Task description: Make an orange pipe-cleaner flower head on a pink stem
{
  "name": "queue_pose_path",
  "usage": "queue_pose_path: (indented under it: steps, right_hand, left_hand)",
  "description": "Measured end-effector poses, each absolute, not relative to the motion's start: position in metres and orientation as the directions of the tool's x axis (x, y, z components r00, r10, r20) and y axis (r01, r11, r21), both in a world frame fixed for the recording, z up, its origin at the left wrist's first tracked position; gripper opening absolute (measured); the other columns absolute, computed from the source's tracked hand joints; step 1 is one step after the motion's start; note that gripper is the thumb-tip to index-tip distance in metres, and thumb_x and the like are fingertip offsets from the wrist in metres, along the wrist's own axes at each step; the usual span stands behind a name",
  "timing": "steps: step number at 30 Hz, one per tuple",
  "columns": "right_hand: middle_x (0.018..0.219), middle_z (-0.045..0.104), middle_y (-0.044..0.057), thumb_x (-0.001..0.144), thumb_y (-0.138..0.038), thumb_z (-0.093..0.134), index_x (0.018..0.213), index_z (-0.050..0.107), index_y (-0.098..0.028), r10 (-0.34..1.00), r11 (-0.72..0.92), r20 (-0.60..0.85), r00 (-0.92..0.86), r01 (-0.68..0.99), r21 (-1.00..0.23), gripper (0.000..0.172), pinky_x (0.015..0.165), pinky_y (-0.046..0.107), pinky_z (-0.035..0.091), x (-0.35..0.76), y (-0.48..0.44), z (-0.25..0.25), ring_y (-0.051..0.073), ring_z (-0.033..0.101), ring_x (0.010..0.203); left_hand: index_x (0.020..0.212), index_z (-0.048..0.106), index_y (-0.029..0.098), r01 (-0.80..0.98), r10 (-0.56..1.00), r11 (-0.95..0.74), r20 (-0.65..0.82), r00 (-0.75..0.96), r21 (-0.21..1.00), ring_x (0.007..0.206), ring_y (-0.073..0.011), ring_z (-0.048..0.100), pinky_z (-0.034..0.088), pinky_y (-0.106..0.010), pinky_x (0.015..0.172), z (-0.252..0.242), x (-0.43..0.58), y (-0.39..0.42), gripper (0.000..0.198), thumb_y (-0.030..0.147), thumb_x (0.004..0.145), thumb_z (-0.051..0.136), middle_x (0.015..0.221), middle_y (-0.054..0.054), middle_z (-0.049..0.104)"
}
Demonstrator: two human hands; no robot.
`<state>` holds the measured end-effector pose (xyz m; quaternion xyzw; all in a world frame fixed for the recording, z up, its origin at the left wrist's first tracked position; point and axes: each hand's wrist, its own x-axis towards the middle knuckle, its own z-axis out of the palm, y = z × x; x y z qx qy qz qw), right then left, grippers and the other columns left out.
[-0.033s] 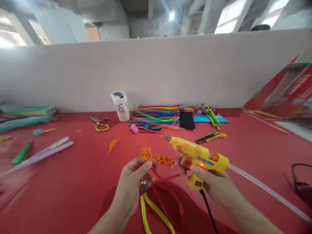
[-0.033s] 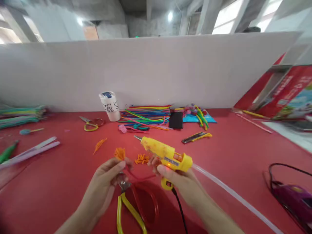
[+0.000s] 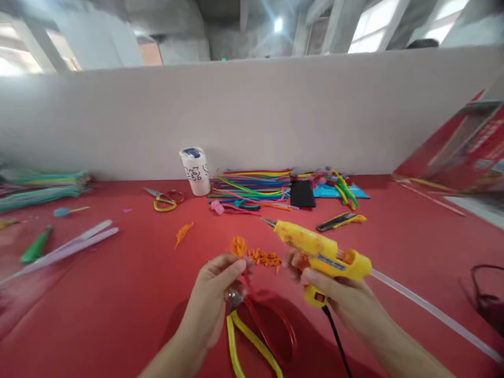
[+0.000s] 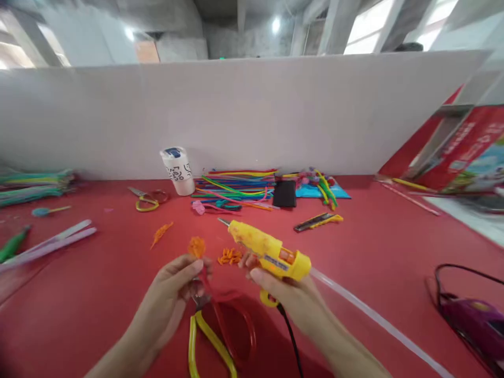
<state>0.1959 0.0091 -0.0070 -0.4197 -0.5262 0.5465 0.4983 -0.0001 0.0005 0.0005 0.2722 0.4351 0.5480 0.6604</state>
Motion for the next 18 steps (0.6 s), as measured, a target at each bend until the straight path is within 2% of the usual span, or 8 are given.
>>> queue_pose_path:
  steps: [3, 6, 8, 13, 15, 18]
  right_hand:
    - [0.083, 0.066, 0.001, 0.069, -0.033, 0.07, 0.081, 0.063, -0.022, 0.997, 0.064, 0.064, -0.043, -0.001, -0.998, 0.018, 0.074, 0.027, 0.051, 0.188, 0.002, -0.001, 0.017, 0.062, 0.081]
    - [0.082, 0.067, 0.001, 0.069, -0.033, 0.068, 0.084, 0.062, -0.022, 0.996, 0.061, 0.065, 0.056, 0.063, -0.996, 0.019, 0.073, 0.028, 0.052, 0.178, -0.005, 0.0, 0.018, 0.064, 0.077]
    - [0.082, 0.067, 0.002, 0.071, -0.033, 0.065, 0.084, 0.061, -0.023, 0.986, 0.136, 0.148, 0.077, 0.144, -0.98, 0.017, 0.073, 0.029, 0.053, 0.172, -0.008, -0.002, 0.018, 0.064, 0.077]
    - [0.078, 0.063, 0.001, 0.076, -0.028, 0.058, 0.079, 0.058, -0.024, 0.897, 0.415, 0.441, -0.022, 0.38, -0.827, 0.005, 0.064, 0.029, 0.052, 0.172, -0.006, -0.009, 0.018, 0.062, 0.069]
    - [0.077, 0.062, 0.0, 0.077, -0.025, 0.057, 0.079, 0.058, -0.025, 0.872, 0.466, 0.485, -0.065, 0.418, -0.78, 0.002, 0.062, 0.029, 0.052, 0.174, -0.006, -0.007, 0.017, 0.062, 0.068]
    - [0.073, 0.062, -0.001, 0.078, -0.023, 0.059, 0.076, 0.058, -0.025, 0.843, 0.534, 0.512, -0.166, 0.381, -0.755, 0.003, 0.059, 0.026, 0.051, 0.179, -0.008, 0.001, 0.015, 0.061, 0.063]
  left_hand:
    - [0.07, 0.066, 0.011, -0.506, 0.929, 0.369, -0.316, 0.192, 0.78, 0.045, -0.0055, 0.055, 0.036, -0.012, 0.038, 0.001, 0.001, 0.0, 0.011, 0.022, 0.071, 0.069, 0.057, 0.0, 0.063]
    - [0.071, 0.066, 0.01, -0.513, 0.873, 0.482, -0.34, 0.35, 0.71, 0.043, -0.0061, 0.056, 0.036, -0.012, 0.036, -0.001, 0.003, -0.003, 0.012, 0.02, 0.076, 0.063, 0.055, -0.002, 0.063]
    - [0.07, 0.066, 0.01, -0.507, 0.844, 0.526, -0.347, 0.408, 0.683, 0.043, -0.0069, 0.057, 0.038, -0.012, 0.036, -0.003, 0.005, -0.006, 0.014, 0.019, 0.079, 0.059, 0.055, -0.003, 0.063]
    - [0.07, 0.064, 0.01, -0.51, 0.831, 0.541, -0.331, 0.448, 0.669, 0.044, -0.0091, 0.06, 0.042, -0.013, 0.037, -0.007, 0.007, -0.01, 0.015, 0.017, 0.08, 0.057, 0.055, -0.004, 0.065]
    - [0.069, 0.063, 0.011, -0.506, 0.828, 0.545, -0.334, 0.45, 0.668, 0.044, -0.0101, 0.061, 0.044, -0.014, 0.038, -0.007, 0.008, -0.011, 0.014, 0.018, 0.08, 0.058, 0.056, -0.004, 0.066]
    - [0.069, 0.063, 0.011, -0.502, 0.833, 0.537, -0.334, 0.44, 0.678, 0.046, -0.0113, 0.062, 0.047, -0.016, 0.04, -0.007, 0.009, -0.01, 0.012, 0.019, 0.077, 0.061, 0.057, -0.005, 0.067]
